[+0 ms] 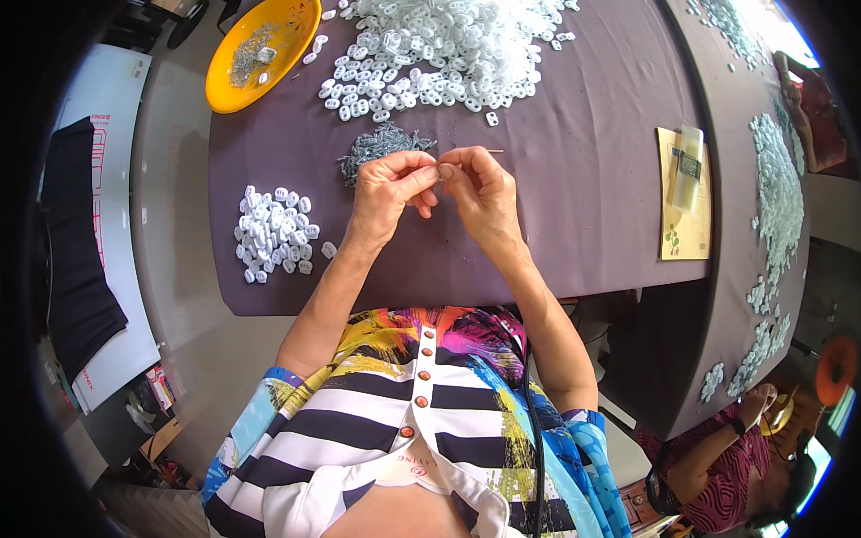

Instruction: The person assembles plastic cord locks by taking springs from a pile, inserting them into plastic components, pressing the parts together by hand, and placing the assembled cord locks into a pile.

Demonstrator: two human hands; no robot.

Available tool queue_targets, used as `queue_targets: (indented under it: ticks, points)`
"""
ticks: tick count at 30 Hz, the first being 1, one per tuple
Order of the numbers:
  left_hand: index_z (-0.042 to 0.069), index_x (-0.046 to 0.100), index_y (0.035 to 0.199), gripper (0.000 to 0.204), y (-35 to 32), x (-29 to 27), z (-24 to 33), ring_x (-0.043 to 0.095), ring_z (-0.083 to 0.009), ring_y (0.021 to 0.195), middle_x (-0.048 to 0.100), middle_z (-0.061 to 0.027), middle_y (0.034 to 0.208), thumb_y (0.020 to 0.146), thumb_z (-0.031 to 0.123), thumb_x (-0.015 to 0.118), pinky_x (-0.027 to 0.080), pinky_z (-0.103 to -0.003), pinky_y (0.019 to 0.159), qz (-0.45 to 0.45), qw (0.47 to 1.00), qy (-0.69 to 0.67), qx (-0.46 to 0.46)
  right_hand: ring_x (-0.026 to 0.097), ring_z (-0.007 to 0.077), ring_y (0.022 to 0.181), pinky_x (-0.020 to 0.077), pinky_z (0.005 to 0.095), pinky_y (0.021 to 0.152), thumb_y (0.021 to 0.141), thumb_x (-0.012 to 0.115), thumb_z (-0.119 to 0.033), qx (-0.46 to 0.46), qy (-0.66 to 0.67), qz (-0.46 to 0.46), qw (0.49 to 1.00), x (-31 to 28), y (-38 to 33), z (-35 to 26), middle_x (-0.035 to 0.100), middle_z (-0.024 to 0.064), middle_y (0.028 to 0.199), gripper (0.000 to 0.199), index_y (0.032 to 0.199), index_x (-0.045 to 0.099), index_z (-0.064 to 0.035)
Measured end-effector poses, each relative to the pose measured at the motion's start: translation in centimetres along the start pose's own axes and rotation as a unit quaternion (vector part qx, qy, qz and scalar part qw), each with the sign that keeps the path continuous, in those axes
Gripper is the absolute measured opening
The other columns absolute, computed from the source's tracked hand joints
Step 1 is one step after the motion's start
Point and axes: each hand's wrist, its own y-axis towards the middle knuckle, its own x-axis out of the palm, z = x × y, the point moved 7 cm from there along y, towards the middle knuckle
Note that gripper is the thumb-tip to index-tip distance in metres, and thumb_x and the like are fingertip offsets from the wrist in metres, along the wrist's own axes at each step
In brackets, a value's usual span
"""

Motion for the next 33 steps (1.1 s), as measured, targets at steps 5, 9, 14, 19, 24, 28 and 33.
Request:
queue_targets:
  ticks: [5,9,14,19,24,28,33]
  points:
    - [-0.004,0.063,0.088,0.009,-0.6,0.2,-0.3,0.062,-0.0126,0.059,0.063,-0.0080,0.073,0.082,0.001,0.058,0.055,-0.025,0.050,0.010,0.995,-0.102,-0.003,0.053,0.0072,0.067,0.0458,0.0213,0.063,0.087,0.054,-0.002,-0.008,-0.088,-0.025,0.996,0.0,-0.1,-1.0,0.055,0.0011,0.076,0.005,0.092,0.053,0.0005]
    - [-0.006,0.061,0.088,0.009,-0.7,-0.1,-0.2,0.064,-0.0166,0.064,0.063,-0.0102,0.075,0.082,-0.002,0.057,0.058,-0.030,0.056,0.033,0.994,-0.109,-0.002,0.051,0.0064,0.069,0.0446,0.0209,0.063,0.088,0.054,-0.004,0.023,0.029,0.004,0.999,-0.1,-0.6,-0.8,0.054,0.0006,0.078,0.005,0.091,0.053,-0.0003]
    - [-0.006,0.058,0.094,0.012,-1.0,0.1,0.1,0.065,-0.0207,0.069,0.063,-0.0131,0.081,0.083,-0.001,0.057,0.058,-0.033,0.061,0.016,0.997,-0.076,0.017,0.050,0.0057,0.063,0.0430,0.0209,0.056,0.087,0.053,-0.003,-0.009,-0.014,0.026,1.000,0.0,-0.7,-0.9,0.054,0.0005,0.072,0.002,0.087,0.053,-0.0011]
    - [-0.006,0.059,0.094,0.012,-1.2,0.4,0.5,0.065,-0.0182,0.067,0.063,-0.0119,0.080,0.082,-0.003,0.056,0.058,-0.031,0.059,0.017,0.997,-0.061,0.044,0.050,0.0056,0.068,0.0437,0.0201,0.061,0.087,0.054,-0.004,0.022,-0.023,0.009,0.999,0.0,-0.7,-1.0,0.054,-0.0005,0.078,0.004,0.090,0.053,-0.0008]
    - [-0.005,0.061,0.093,0.013,-1.8,0.5,1.1,0.063,-0.0127,0.068,0.063,-0.0082,0.080,0.080,-0.005,0.058,0.056,-0.025,0.060,0.012,0.996,0.013,0.090,0.051,0.0071,0.060,0.0432,0.0209,0.055,0.088,0.055,-0.010,0.110,0.101,-0.002,0.989,-0.2,-0.5,-0.5,0.054,0.0010,0.072,0.009,0.089,0.055,-0.0011]
    - [-0.001,0.062,0.090,0.013,-2.1,0.6,2.6,0.062,-0.0108,0.073,0.062,-0.0041,0.083,0.078,-0.007,0.061,0.053,-0.021,0.063,0.015,0.972,0.148,0.179,0.051,0.0090,0.057,0.0422,0.0218,0.052,0.089,0.054,-0.016,0.211,0.236,-0.046,0.948,0.4,-1.1,0.3,0.054,0.0027,0.070,0.013,0.086,0.054,-0.0027]
    - [-0.001,0.063,0.084,0.010,-2.6,1.1,4.3,0.060,-0.0098,0.071,0.060,-0.0029,0.082,0.077,-0.007,0.063,0.052,-0.021,0.061,-0.003,0.932,0.224,0.284,0.050,0.0084,0.056,0.0419,0.0222,0.052,0.089,0.053,-0.015,0.219,0.270,-0.052,0.936,0.9,-1.4,-0.3,0.054,0.0018,0.069,0.012,0.086,0.053,-0.0034]
